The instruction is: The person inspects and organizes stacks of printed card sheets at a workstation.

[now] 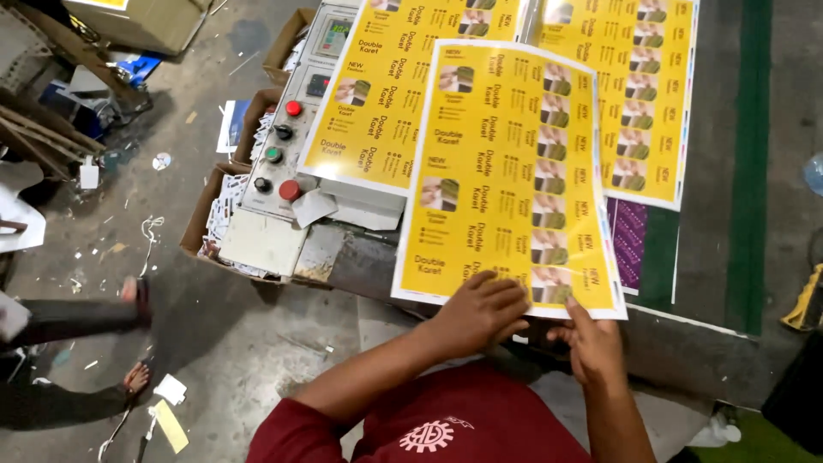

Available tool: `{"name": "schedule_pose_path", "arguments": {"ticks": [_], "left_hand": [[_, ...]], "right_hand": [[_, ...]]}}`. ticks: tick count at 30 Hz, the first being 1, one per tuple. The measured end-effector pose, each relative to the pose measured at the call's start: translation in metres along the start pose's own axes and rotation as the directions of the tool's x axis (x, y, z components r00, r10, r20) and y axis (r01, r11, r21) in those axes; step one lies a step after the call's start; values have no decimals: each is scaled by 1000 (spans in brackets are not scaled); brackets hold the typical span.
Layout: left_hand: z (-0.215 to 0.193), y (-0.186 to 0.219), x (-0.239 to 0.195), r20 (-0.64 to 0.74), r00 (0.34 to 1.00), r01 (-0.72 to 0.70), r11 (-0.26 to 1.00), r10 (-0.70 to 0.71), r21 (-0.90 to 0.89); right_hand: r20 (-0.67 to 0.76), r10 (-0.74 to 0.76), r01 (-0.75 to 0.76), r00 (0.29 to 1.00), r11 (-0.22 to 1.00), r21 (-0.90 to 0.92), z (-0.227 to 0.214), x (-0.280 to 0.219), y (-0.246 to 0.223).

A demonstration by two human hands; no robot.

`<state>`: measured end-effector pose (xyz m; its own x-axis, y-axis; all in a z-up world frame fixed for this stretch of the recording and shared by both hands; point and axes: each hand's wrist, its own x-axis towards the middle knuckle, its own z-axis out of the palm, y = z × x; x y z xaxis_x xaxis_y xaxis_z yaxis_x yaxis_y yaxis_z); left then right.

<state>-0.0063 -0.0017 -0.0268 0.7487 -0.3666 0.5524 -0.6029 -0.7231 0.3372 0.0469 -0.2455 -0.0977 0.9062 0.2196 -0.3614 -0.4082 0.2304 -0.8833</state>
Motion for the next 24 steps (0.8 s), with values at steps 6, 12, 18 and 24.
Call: {"name": "schedule_pose_path", "arguments": {"ticks": [6,12,18,24], "left_hand": [[-37,-91,-1,95,968,222,968,-234,119],[-66,-151,-3,-48,950,304,871,-310,386],[-60,-154,-25,68,936,243,770,-347,589],[-87,-137,-18,-22,933,329,826,-359,457]], "right_hand": [[-225,-50,55,973,998,16,-65,-16,13],[-353,-80,81,932,997,-12,-125,-49,19],[-379,3,-17,926,999,-34,-145,-66,32],[-298,22,-34,954,999,-38,-125,-54,26]]}}
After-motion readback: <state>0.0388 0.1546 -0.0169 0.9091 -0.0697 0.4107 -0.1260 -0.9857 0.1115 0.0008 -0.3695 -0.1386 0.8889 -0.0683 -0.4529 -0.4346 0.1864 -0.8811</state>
